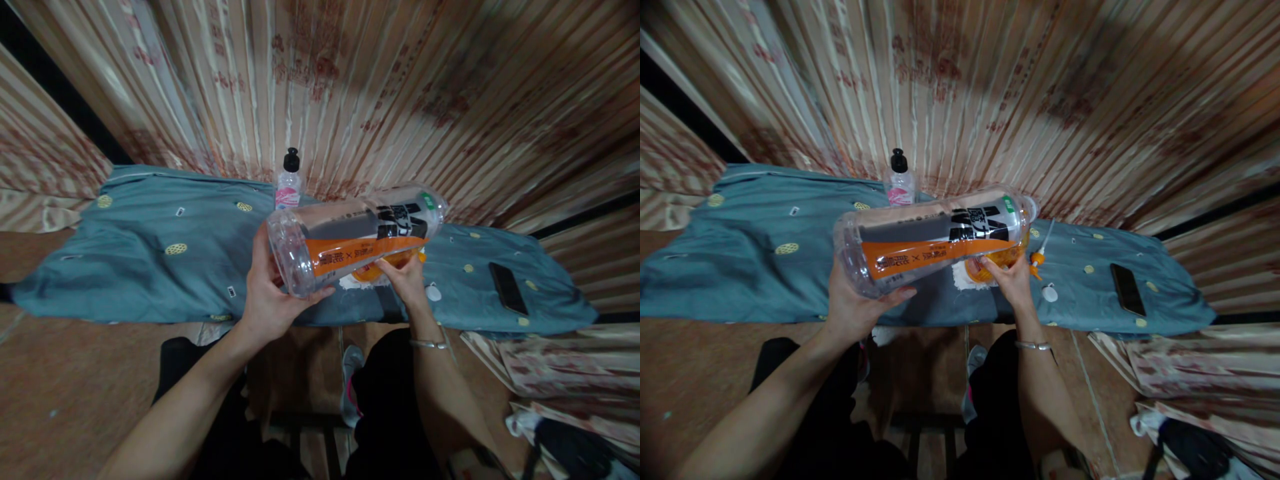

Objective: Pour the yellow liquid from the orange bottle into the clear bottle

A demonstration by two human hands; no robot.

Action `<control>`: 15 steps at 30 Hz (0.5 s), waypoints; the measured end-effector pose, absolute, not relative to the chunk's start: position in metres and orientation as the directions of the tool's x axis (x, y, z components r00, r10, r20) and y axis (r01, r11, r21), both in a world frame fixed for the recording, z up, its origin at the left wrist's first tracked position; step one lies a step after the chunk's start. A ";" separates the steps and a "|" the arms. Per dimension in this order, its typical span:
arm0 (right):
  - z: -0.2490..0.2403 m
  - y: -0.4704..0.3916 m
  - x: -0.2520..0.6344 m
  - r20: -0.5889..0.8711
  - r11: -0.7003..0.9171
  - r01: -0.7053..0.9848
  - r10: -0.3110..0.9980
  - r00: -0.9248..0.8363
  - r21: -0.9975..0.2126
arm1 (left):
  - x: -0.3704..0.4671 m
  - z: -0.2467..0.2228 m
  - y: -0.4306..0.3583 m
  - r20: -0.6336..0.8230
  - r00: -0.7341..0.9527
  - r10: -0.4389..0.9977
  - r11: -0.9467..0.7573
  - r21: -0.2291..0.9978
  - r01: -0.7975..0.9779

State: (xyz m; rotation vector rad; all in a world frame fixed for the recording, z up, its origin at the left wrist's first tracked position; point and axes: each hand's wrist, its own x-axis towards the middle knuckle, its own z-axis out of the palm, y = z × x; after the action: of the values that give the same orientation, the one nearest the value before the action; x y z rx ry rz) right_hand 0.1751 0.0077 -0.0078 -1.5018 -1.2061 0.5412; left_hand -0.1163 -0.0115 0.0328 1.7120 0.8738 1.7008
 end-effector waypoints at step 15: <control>-0.009 0.009 0.177 0.227 0.076 0.385 0.904 0.363 -0.920 | -0.115 0.034 -0.014 0.569 -0.019 0.822 -0.568 0.822 0.042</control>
State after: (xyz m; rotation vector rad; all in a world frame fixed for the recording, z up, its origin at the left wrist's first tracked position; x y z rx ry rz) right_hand 0.1767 0.0090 -0.0094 -1.5144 -1.2135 0.5855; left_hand -0.1151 -0.0137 0.0341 1.6543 0.9088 1.6499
